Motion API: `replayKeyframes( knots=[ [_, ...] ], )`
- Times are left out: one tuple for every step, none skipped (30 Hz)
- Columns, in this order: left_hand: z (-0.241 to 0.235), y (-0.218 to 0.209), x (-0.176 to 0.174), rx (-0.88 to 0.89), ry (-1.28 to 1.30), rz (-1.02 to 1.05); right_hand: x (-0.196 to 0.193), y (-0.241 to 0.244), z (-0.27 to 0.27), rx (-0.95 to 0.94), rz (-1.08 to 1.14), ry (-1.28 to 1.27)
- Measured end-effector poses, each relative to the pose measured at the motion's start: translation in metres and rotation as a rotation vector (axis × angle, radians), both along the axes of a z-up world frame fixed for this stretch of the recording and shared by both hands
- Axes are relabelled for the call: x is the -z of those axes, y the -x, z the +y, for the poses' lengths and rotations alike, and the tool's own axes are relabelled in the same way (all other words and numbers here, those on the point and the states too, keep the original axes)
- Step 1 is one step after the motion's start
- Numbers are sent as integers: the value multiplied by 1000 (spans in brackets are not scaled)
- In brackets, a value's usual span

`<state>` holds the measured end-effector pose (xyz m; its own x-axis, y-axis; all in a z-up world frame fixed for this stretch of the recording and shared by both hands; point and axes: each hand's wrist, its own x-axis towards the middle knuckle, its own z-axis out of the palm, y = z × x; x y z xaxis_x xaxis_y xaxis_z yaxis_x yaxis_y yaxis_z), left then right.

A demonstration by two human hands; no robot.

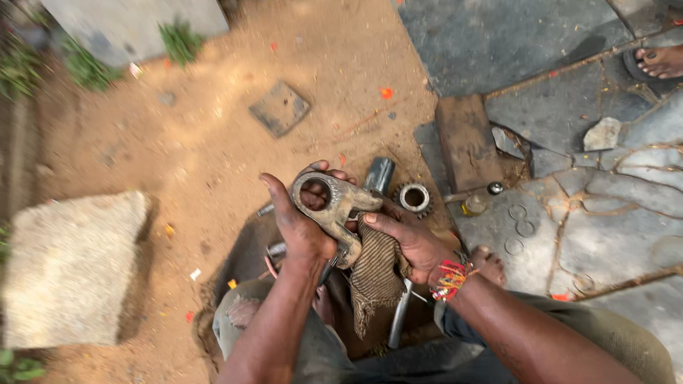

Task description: The person sits on the ground and cleans a crankshaft and other mechanical parts using a cloth. They wipe the surfaces of the crankshaft and a separate cylindrical component, then pour oil from a bottle onto the crankshaft and spread it with their fingers.

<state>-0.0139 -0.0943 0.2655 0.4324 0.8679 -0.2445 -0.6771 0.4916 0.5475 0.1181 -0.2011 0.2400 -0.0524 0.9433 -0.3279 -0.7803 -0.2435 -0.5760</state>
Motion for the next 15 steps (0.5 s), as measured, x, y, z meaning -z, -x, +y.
replayKeyframes(
  knots=[
    [3,4,9,-20,74,24,5,1,-1,-26,-26,77],
    [7,8,17,-38,148,47,9,1,-1,-53,-52,154],
    [16,12,21,-50,206,71,11,0,4,-74,-78,214],
    [22,15,25,-68,261,42,12,-1,9,-109,-225,234],
    [27,15,27,-82,314,13,14,-3,14,-141,-373,251],
    [31,15,30,-96,367,-16,15,-6,17,-173,-520,267],
    [35,16,31,-117,364,-4,16,-11,17,-177,-639,279],
    [40,16,32,-138,361,9,17,-16,15,-182,-758,291],
    [44,17,32,-161,358,17,19,-23,13,-190,-882,302],
    [49,19,31,-151,340,41,21,-30,9,-159,-884,319],
    [53,20,30,-145,322,66,24,-38,4,-132,-884,334],
    [56,21,28,-139,305,92,28,-45,0,-105,-885,349],
    [58,23,28,-130,269,94,35,-49,-6,-43,-808,440],
    [60,24,28,-122,234,96,42,-53,-11,19,-730,530],
    [61,25,29,-111,190,102,49,-55,-16,87,-644,612]
  ],
)
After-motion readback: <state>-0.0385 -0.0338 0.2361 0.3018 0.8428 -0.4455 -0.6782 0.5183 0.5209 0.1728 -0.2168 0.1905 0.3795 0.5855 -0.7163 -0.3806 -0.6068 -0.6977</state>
